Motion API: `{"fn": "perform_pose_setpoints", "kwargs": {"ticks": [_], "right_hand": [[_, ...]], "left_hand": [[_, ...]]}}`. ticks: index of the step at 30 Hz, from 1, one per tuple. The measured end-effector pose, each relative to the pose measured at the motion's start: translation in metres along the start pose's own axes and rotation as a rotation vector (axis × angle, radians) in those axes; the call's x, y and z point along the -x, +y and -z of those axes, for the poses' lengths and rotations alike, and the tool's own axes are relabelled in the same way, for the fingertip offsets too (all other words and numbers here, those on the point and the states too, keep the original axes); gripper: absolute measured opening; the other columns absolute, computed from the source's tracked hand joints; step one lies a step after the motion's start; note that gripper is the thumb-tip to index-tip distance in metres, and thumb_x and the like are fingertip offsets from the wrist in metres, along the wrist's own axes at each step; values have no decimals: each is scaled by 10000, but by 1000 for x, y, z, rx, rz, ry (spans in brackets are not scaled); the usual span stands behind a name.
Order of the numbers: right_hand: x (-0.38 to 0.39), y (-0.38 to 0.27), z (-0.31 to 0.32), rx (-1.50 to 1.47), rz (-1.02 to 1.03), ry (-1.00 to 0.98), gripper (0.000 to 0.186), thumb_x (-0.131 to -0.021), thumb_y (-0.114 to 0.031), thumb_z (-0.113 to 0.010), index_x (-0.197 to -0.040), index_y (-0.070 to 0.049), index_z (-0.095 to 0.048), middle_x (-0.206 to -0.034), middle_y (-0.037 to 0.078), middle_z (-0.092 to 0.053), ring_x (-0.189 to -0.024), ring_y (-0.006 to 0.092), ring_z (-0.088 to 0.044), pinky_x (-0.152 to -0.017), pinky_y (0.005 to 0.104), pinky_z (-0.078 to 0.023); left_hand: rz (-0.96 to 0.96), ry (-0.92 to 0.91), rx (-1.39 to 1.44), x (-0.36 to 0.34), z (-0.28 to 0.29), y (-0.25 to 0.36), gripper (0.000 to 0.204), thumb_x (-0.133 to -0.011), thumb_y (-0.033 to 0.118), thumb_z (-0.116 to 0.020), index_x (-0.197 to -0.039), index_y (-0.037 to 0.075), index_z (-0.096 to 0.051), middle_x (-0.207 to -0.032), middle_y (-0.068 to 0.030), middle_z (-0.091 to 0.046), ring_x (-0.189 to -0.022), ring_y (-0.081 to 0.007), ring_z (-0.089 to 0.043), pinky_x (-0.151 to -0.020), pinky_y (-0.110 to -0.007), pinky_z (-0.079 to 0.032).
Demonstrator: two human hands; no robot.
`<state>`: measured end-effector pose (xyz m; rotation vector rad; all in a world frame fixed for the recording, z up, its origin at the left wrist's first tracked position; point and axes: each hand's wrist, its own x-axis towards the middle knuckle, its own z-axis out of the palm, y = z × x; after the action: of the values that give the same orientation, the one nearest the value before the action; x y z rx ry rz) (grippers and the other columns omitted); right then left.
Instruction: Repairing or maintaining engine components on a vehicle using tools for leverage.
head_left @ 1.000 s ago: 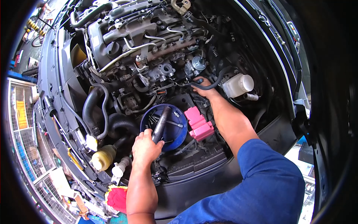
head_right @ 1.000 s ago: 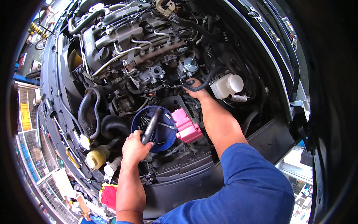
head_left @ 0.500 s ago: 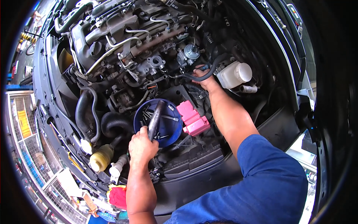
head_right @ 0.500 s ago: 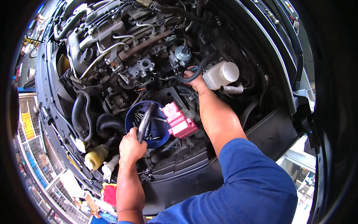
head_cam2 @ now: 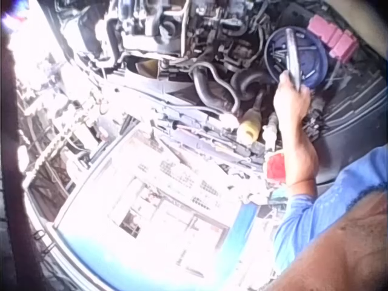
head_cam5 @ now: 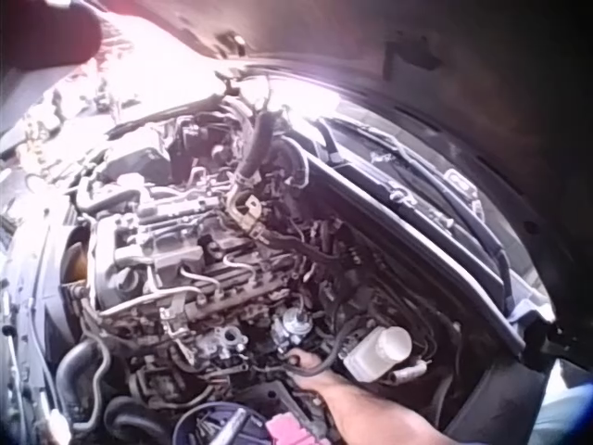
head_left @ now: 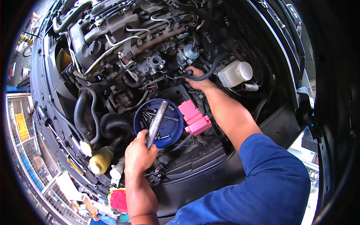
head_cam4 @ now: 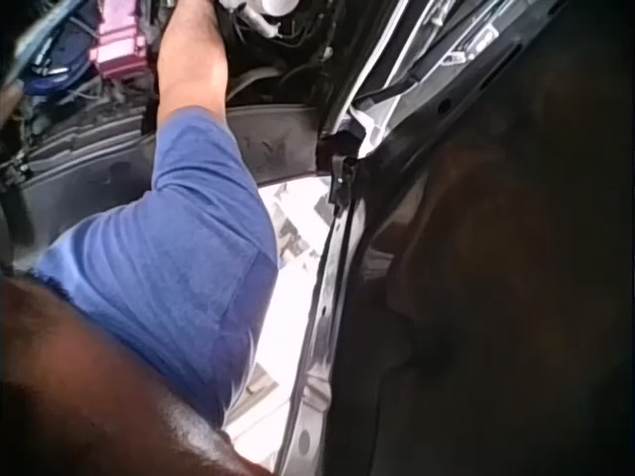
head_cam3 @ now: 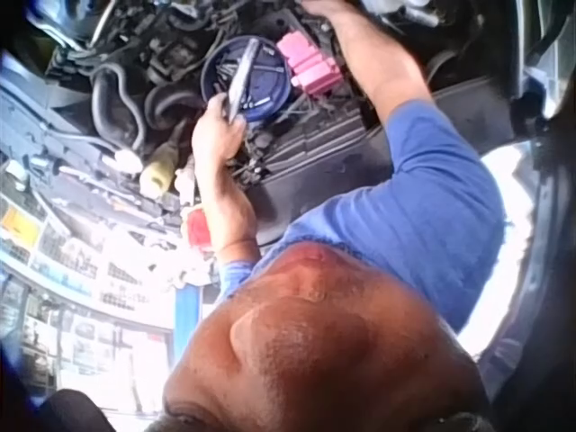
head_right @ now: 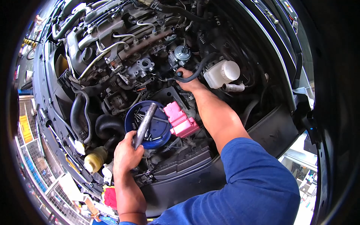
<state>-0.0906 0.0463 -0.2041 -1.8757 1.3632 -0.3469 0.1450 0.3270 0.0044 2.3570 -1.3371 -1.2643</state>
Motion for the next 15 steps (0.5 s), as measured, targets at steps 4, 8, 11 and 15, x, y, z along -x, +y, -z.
{"fn": "perform_pose_setpoints", "kwargs": {"ticks": [4,8,11,15], "right_hand": [[-7,19,13,-459,-271,136,285,-844,-137,-743,-1081,-50,-611,-887,133,-667,-767,211,-661,-687,364,-554],[-7,11,11,-893,-531,155,305,-885,-155,-725,-1141,-68,-585,-856,109,-644,-702,194,-655,-565,349,-580],[-9,19,11,-852,-470,187,310,-885,-165,-727,-1149,-75,-593,-844,102,-646,-730,189,-653,-560,333,-577],[-14,25,13,-467,-285,104,318,-872,-183,-748,-1136,-72,-608,-850,101,-662,-778,204,-658,-632,363,-576]], "left_hand": [[-17,-29,225,8,17,4,555,-775,143,-673,-1300,27,-538,-964,-206,-702,-860,-348,-702,-778,-414,-539],[-86,-34,505,6,18,1,526,-840,-7,-615,-1345,-13,-465,-934,-52,-614,-657,-52,-516,-559,-218,-402],[-49,-58,507,-1,17,8,525,-846,-16,-610,-1350,-17,-462,-932,-61,-615,-707,-65,-535,-596,-217,-418],[-65,-71,595,-13,0,-3,528,-854,-28,-604,-1360,-22,-453,-941,-71,-612,-754,-75,-544,-637,-216,-429]]}}
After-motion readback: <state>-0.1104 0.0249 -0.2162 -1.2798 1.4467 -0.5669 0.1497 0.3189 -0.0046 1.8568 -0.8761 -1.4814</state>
